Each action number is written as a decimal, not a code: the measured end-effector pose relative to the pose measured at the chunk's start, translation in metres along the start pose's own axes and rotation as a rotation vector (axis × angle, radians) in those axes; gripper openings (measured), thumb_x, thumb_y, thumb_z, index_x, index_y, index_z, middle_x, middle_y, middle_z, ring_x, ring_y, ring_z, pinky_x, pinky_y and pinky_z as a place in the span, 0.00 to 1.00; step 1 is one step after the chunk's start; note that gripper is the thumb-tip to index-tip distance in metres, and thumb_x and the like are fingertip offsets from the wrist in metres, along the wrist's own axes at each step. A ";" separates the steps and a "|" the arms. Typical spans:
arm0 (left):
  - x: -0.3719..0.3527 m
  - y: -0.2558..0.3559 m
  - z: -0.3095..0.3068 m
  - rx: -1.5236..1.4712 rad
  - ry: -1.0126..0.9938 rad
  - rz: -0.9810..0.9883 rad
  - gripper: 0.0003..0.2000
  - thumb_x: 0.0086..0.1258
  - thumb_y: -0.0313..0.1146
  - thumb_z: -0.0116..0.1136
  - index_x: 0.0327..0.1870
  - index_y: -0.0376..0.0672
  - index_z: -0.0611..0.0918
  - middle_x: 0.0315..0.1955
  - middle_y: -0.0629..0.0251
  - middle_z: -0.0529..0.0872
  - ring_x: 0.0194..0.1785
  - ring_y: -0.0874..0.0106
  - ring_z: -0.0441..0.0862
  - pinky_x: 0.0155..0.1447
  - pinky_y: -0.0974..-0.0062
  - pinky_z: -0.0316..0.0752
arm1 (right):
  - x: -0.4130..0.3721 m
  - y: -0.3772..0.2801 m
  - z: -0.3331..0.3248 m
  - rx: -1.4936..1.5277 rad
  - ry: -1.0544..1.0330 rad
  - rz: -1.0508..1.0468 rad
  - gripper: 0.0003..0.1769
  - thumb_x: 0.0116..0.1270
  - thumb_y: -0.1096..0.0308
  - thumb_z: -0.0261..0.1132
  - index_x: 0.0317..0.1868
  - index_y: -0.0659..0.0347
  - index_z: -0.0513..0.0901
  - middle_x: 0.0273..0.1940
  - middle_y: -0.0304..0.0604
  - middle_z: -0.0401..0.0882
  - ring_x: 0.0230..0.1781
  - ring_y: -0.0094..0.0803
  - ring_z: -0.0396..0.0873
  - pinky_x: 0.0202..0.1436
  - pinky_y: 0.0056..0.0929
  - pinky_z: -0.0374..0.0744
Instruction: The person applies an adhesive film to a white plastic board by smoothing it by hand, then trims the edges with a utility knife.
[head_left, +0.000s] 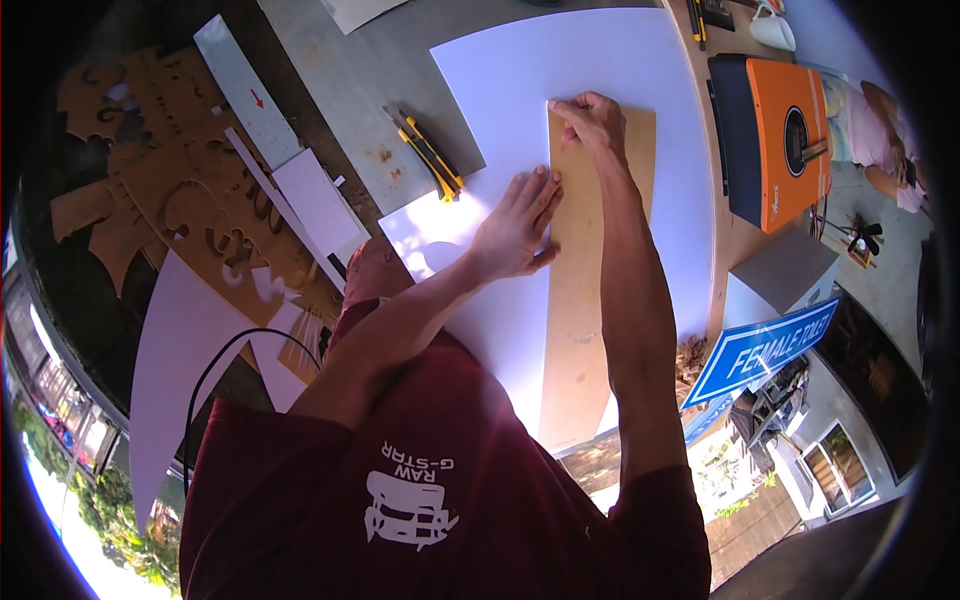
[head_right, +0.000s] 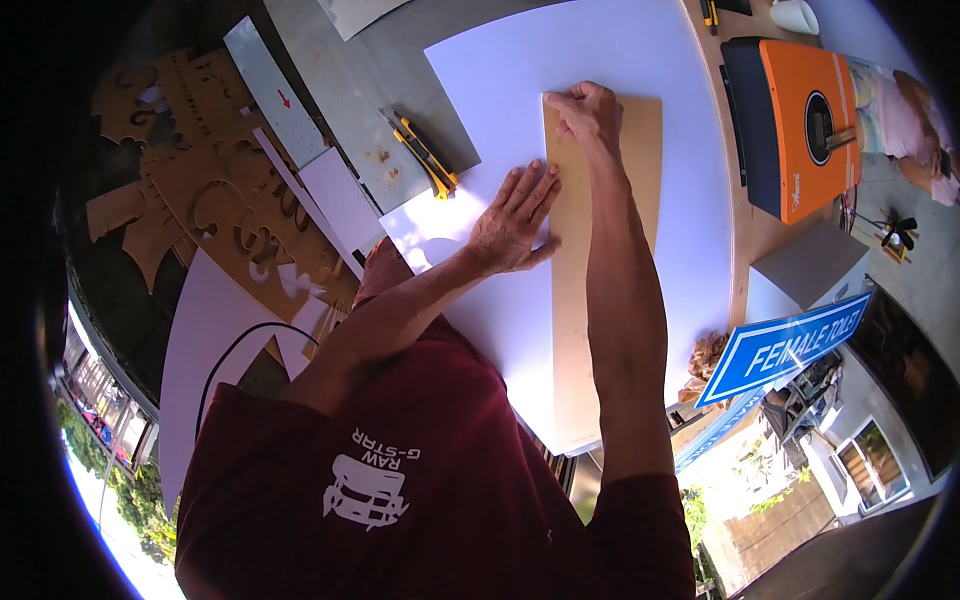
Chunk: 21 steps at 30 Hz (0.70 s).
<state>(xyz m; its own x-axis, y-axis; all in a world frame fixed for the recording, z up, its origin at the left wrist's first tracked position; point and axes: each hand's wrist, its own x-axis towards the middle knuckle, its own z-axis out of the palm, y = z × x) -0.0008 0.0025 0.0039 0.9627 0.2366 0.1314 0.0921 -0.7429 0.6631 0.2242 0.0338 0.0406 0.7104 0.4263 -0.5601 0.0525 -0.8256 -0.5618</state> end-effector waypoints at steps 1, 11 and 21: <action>0.000 0.000 0.000 -0.002 -0.002 -0.002 0.44 0.65 0.51 0.68 0.76 0.30 0.66 0.81 0.46 0.56 0.84 0.47 0.51 0.85 0.46 0.50 | 0.001 0.001 0.000 0.002 0.000 0.000 0.19 0.58 0.56 0.79 0.35 0.64 0.85 0.27 0.40 0.86 0.22 0.26 0.85 0.28 0.26 0.85; -0.001 -0.001 0.001 -0.017 0.016 0.000 0.44 0.66 0.51 0.67 0.77 0.30 0.65 0.81 0.46 0.56 0.85 0.48 0.50 0.85 0.46 0.48 | -0.011 0.034 0.031 0.010 0.339 -0.500 0.08 0.63 0.66 0.73 0.39 0.61 0.90 0.33 0.45 0.87 0.31 0.35 0.86 0.39 0.32 0.84; -0.002 -0.002 0.004 -0.030 0.040 0.006 0.44 0.66 0.51 0.66 0.77 0.29 0.65 0.79 0.44 0.60 0.85 0.48 0.50 0.86 0.47 0.46 | -0.011 0.015 0.049 -0.461 0.479 -0.458 0.06 0.62 0.67 0.70 0.32 0.59 0.89 0.32 0.52 0.87 0.33 0.52 0.87 0.38 0.46 0.84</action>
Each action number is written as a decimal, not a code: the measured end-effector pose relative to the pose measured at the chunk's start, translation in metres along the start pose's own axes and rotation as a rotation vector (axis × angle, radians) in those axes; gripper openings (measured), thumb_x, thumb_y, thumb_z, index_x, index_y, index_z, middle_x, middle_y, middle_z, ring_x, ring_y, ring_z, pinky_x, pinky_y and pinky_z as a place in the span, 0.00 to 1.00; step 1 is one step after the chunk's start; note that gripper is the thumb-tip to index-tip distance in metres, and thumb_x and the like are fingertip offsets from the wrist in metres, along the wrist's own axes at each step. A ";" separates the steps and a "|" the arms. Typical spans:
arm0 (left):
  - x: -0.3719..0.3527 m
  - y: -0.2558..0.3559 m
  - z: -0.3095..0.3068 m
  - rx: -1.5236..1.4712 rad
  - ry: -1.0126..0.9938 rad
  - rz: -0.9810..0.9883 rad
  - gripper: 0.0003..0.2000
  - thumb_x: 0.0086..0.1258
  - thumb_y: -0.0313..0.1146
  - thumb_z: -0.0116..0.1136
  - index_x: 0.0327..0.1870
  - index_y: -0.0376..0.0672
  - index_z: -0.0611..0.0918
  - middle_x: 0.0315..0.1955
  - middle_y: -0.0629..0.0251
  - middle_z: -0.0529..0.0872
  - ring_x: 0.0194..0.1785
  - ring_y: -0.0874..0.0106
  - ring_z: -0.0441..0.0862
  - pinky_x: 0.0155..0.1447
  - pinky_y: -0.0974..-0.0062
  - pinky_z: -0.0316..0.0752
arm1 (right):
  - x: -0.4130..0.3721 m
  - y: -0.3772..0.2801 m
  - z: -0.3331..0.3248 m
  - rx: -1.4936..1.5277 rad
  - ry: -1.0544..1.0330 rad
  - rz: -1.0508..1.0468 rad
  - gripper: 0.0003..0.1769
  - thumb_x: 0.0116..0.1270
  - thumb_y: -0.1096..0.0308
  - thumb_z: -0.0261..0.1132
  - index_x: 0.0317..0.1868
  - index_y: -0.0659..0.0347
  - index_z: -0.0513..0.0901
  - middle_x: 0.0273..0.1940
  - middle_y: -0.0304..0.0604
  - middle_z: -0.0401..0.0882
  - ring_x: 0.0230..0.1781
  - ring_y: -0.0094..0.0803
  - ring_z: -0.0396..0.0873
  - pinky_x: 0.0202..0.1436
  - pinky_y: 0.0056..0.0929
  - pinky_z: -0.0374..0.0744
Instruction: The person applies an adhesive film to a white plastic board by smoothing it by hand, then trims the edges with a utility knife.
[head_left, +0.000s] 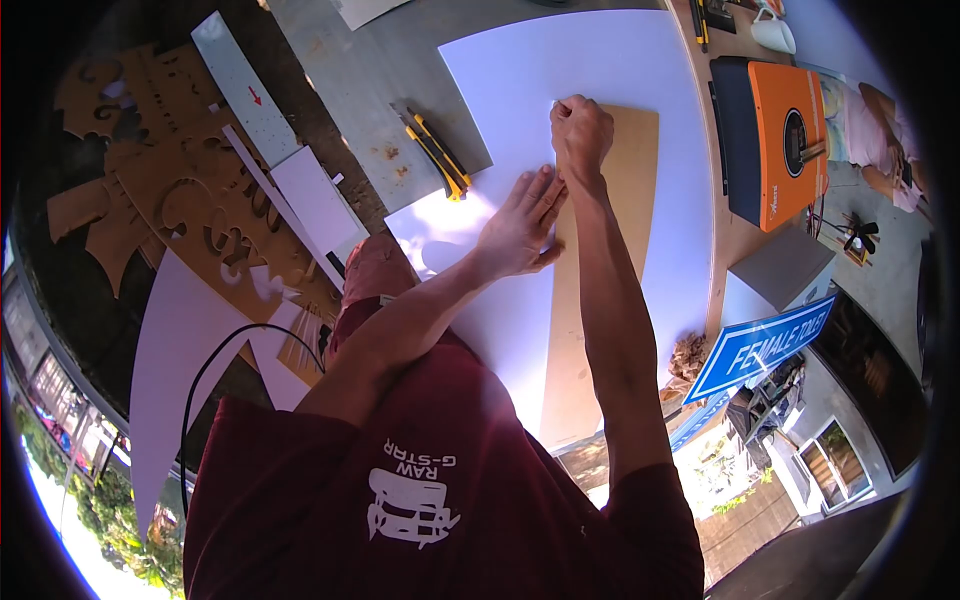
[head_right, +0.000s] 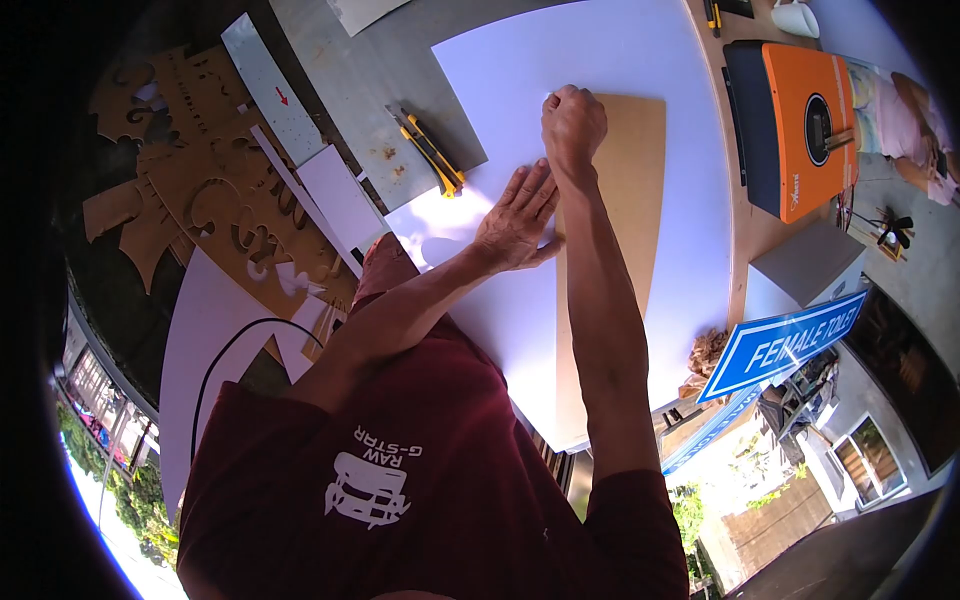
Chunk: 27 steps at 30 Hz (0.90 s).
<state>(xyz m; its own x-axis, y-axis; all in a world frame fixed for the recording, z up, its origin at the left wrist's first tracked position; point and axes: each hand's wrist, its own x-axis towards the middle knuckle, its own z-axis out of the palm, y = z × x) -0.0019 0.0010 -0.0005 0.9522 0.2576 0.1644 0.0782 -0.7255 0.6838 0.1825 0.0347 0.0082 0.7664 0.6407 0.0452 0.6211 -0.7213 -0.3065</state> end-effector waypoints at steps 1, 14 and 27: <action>0.000 0.000 0.000 0.004 -0.002 0.001 0.44 0.66 0.51 0.66 0.77 0.29 0.65 0.79 0.44 0.60 0.85 0.48 0.50 0.86 0.47 0.46 | 0.001 -0.004 -0.002 0.010 -0.031 0.055 0.06 0.62 0.67 0.69 0.31 0.60 0.89 0.33 0.53 0.87 0.34 0.53 0.87 0.39 0.47 0.84; 0.001 0.000 -0.003 0.002 0.009 0.011 0.42 0.64 0.49 0.68 0.73 0.27 0.69 0.78 0.44 0.61 0.83 0.46 0.53 0.84 0.46 0.51 | 0.031 -0.029 -0.017 -0.094 -0.271 0.287 0.07 0.61 0.69 0.69 0.34 0.65 0.87 0.38 0.60 0.89 0.41 0.57 0.90 0.47 0.50 0.88; 0.000 -0.001 0.002 0.002 -0.025 -0.015 0.45 0.65 0.52 0.68 0.77 0.31 0.66 0.80 0.47 0.58 0.85 0.48 0.49 0.86 0.48 0.45 | 0.019 -0.024 -0.018 0.078 -0.297 0.504 0.19 0.58 0.58 0.67 0.32 0.71 0.86 0.34 0.63 0.88 0.40 0.56 0.89 0.48 0.49 0.86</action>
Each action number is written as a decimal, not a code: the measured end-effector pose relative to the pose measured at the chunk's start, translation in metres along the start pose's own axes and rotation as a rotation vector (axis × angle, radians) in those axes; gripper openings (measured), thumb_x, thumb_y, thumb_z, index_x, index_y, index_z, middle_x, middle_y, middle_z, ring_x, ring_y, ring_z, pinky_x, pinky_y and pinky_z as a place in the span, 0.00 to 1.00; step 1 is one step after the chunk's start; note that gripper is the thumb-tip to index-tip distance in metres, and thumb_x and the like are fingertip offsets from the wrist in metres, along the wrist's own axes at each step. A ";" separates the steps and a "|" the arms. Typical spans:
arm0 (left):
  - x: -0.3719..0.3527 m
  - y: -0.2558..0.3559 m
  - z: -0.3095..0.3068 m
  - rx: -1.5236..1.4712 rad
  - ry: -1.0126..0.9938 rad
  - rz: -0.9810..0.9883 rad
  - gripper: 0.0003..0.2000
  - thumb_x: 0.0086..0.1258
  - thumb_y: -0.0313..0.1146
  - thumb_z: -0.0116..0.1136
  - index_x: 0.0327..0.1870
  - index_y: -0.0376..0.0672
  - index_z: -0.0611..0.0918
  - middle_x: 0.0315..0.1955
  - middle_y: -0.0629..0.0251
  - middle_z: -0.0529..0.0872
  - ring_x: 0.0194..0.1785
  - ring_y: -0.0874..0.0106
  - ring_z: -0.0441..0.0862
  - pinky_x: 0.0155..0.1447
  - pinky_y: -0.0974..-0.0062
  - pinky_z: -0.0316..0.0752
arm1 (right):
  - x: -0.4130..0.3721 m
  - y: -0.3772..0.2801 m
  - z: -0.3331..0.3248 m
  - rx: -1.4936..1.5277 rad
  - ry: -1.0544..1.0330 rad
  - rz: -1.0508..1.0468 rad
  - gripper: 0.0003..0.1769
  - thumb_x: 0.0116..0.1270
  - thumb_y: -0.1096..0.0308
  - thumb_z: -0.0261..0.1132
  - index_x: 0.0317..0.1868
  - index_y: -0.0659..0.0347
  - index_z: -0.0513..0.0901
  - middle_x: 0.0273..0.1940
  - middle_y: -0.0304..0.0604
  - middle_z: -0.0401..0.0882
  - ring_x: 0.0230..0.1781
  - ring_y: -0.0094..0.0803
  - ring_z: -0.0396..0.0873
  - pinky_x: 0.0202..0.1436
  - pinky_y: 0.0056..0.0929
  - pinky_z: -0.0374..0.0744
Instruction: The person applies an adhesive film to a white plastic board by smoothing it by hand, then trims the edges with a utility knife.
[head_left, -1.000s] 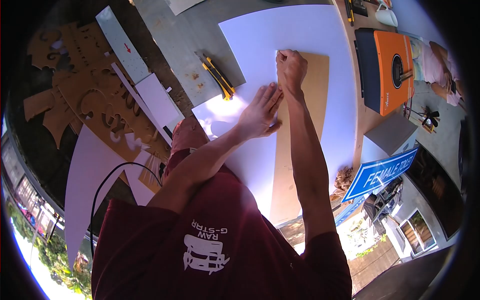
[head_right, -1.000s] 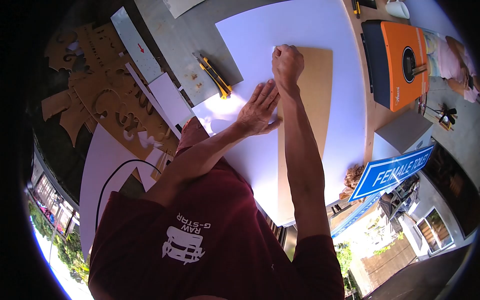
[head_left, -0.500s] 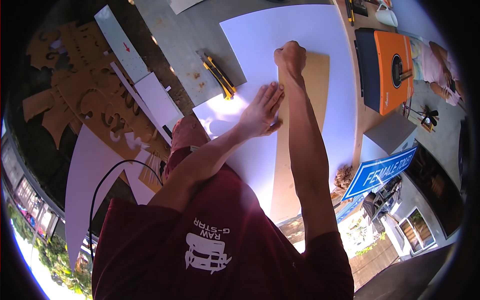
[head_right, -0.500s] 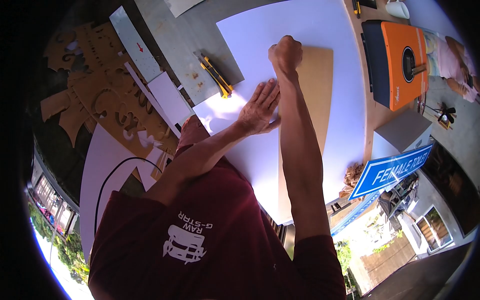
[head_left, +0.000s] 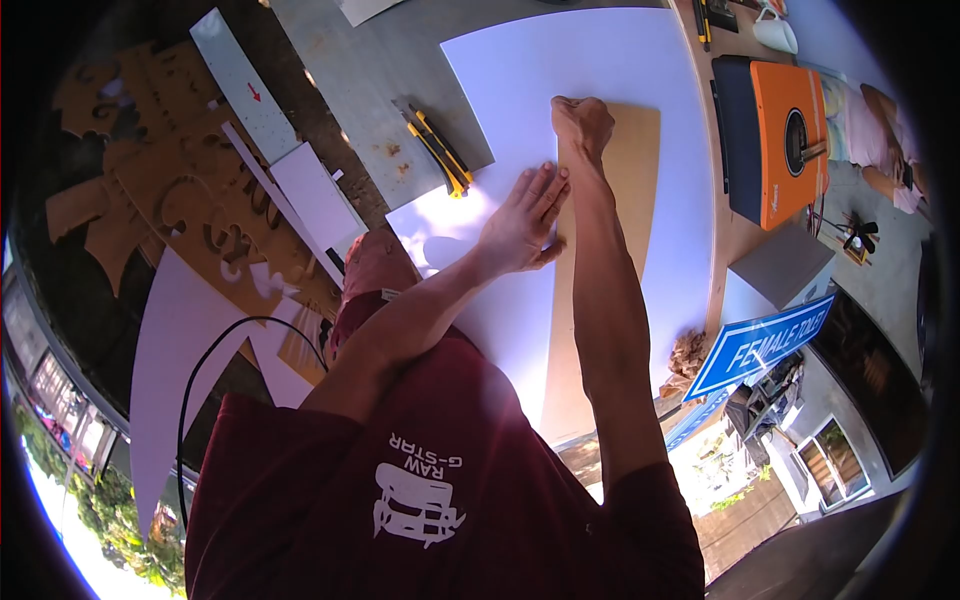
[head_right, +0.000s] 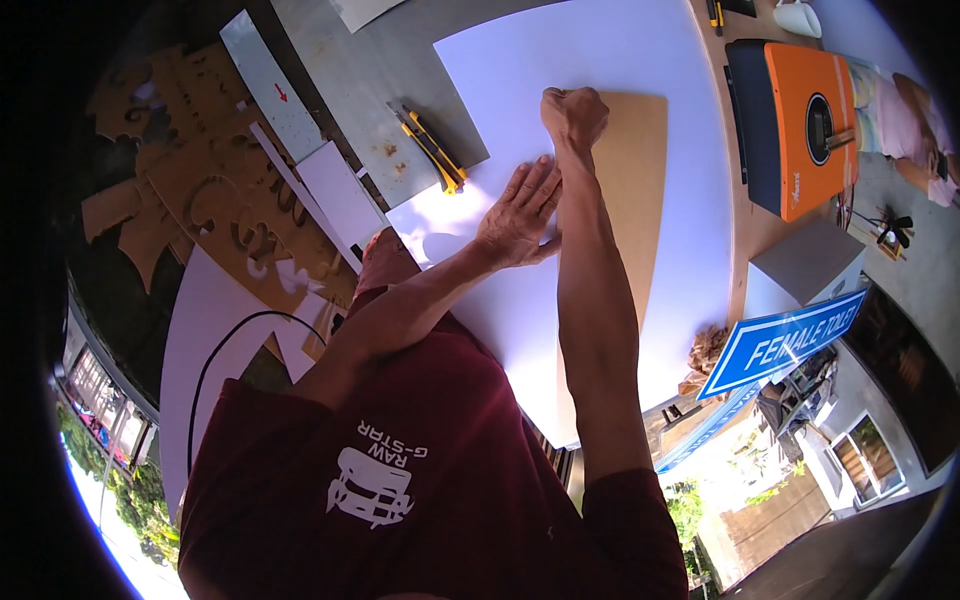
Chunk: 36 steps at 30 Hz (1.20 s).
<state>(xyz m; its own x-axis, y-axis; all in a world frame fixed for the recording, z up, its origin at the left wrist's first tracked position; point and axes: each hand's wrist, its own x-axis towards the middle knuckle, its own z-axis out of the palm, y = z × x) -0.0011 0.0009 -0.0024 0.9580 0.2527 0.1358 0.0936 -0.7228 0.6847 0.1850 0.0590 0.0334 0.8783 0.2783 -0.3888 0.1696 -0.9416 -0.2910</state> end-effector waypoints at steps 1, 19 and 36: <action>-0.001 0.001 -0.001 0.005 -0.003 -0.002 0.45 0.65 0.52 0.67 0.77 0.31 0.66 0.80 0.47 0.57 0.85 0.48 0.48 0.86 0.48 0.46 | 0.000 0.009 -0.002 0.055 -0.003 0.014 0.20 0.59 0.57 0.67 0.33 0.71 0.86 0.34 0.62 0.88 0.40 0.55 0.89 0.48 0.48 0.86; 0.003 0.003 -0.005 0.015 0.032 0.026 0.44 0.62 0.50 0.70 0.73 0.27 0.70 0.78 0.42 0.61 0.82 0.44 0.54 0.83 0.46 0.52 | 0.011 0.037 0.017 0.072 0.161 -0.205 0.18 0.63 0.57 0.66 0.34 0.68 0.85 0.36 0.61 0.88 0.40 0.57 0.88 0.48 0.50 0.85; 0.004 0.003 -0.007 -0.012 0.005 -0.039 0.38 0.66 0.45 0.67 0.74 0.33 0.70 0.78 0.50 0.64 0.83 0.50 0.55 0.84 0.50 0.52 | -0.005 0.071 -0.018 0.210 -0.120 0.084 0.40 0.66 0.26 0.63 0.29 0.61 0.78 0.25 0.40 0.78 0.19 0.34 0.77 0.27 0.39 0.78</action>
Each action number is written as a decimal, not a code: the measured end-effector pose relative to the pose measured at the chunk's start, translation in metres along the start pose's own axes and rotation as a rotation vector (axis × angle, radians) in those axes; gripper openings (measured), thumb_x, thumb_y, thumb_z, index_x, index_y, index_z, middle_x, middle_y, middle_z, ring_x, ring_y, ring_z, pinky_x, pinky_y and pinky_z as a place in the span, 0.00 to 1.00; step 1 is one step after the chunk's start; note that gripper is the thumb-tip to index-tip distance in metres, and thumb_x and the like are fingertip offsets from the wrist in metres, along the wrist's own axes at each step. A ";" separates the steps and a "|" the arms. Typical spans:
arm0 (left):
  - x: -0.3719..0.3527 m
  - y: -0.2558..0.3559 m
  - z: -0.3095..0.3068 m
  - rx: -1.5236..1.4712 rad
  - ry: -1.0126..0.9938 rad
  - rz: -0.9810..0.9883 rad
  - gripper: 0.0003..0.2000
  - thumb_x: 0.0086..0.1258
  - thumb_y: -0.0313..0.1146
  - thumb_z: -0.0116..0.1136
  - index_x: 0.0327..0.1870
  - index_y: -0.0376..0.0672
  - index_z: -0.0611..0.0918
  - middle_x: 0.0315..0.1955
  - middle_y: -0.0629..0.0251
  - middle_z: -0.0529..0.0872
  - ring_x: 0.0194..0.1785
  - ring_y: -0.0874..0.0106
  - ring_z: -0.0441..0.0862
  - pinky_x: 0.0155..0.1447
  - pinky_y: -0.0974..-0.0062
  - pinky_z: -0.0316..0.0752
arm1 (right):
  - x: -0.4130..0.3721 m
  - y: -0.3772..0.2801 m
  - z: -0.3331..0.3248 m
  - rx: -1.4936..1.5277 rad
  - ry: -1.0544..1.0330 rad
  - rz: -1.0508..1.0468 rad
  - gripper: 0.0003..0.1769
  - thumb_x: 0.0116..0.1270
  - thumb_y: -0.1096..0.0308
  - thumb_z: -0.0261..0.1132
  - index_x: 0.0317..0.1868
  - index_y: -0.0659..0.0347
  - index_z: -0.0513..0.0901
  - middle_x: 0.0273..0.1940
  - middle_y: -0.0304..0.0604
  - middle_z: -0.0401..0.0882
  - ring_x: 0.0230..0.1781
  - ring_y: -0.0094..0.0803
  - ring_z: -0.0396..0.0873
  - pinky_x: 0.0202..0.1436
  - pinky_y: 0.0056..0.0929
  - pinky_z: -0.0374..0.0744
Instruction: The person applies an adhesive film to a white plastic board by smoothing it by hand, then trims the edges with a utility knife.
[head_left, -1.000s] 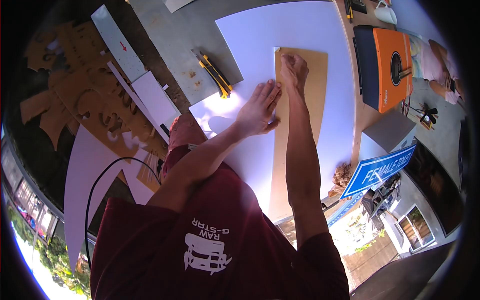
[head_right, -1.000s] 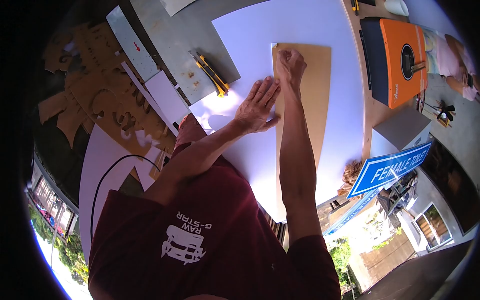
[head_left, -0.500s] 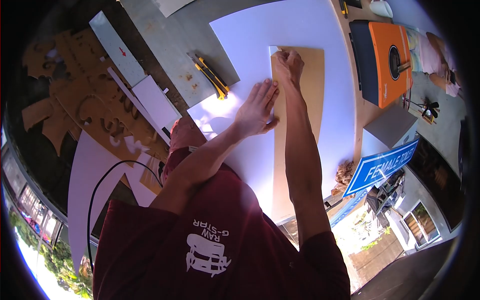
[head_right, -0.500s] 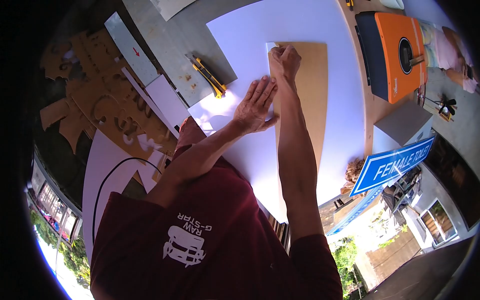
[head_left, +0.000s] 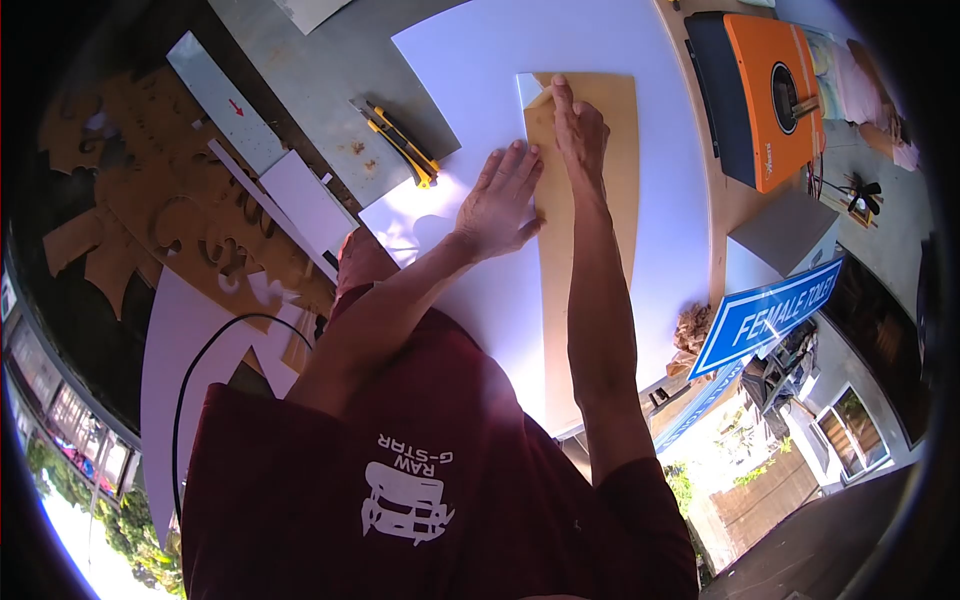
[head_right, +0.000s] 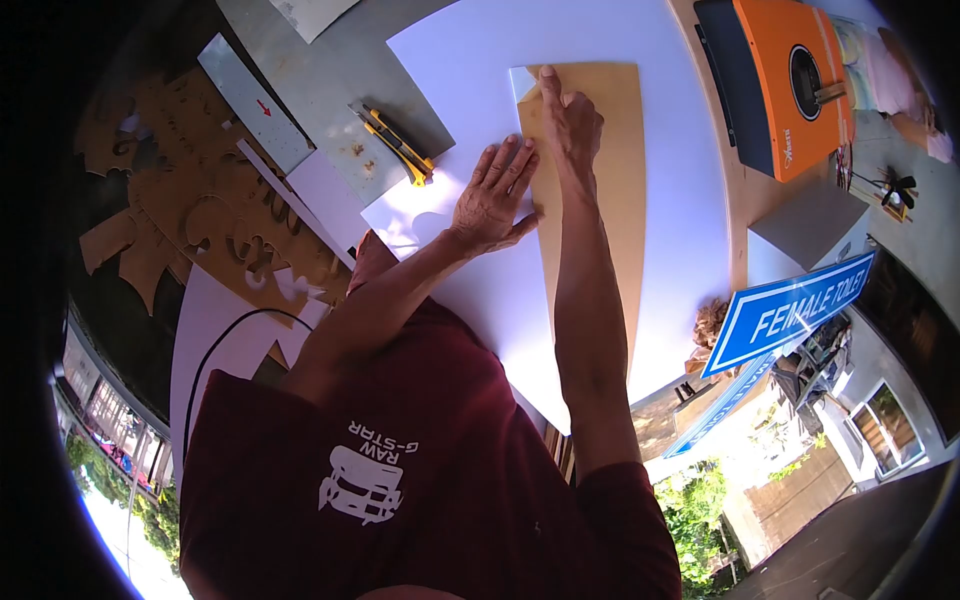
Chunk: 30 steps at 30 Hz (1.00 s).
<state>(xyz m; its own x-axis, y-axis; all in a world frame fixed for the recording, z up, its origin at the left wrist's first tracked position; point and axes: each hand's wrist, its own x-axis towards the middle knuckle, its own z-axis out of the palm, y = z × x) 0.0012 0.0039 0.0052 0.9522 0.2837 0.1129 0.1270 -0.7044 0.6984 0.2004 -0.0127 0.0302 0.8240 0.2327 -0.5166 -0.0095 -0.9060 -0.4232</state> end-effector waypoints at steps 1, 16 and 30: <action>0.003 -0.001 0.000 -0.023 0.047 0.007 0.35 0.66 0.42 0.68 0.71 0.33 0.72 0.76 0.51 0.67 0.82 0.51 0.58 0.82 0.51 0.55 | -0.002 -0.008 -0.002 -0.070 0.019 -0.029 0.40 0.66 0.25 0.62 0.30 0.61 0.81 0.27 0.44 0.81 0.26 0.40 0.81 0.33 0.42 0.80; 0.151 -0.063 -0.050 0.125 -0.002 -0.592 0.19 0.57 0.50 0.79 0.48 0.56 0.87 0.38 0.71 0.92 0.46 0.64 0.90 0.49 0.61 0.83 | -0.001 0.023 0.023 -0.031 0.084 -0.248 0.20 0.70 0.50 0.65 0.41 0.61 0.88 0.37 0.53 0.89 0.41 0.51 0.88 0.47 0.48 0.83; 0.165 -0.103 -0.030 0.360 -0.010 -0.535 0.21 0.56 0.56 0.79 0.48 0.62 0.89 0.47 0.73 0.93 0.53 0.64 0.89 0.56 0.61 0.82 | -0.228 0.242 -0.038 0.873 0.063 0.135 0.20 0.75 0.58 0.69 0.27 0.59 0.75 0.20 0.32 0.70 0.18 0.18 0.65 0.22 0.22 0.62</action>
<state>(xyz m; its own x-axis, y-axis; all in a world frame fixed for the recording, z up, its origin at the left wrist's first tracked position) 0.1372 0.1433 -0.0267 0.7339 0.6513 -0.1928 0.6684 -0.6420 0.3755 0.0316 -0.2987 0.0739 0.8138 0.0999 -0.5725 -0.5172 -0.3248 -0.7918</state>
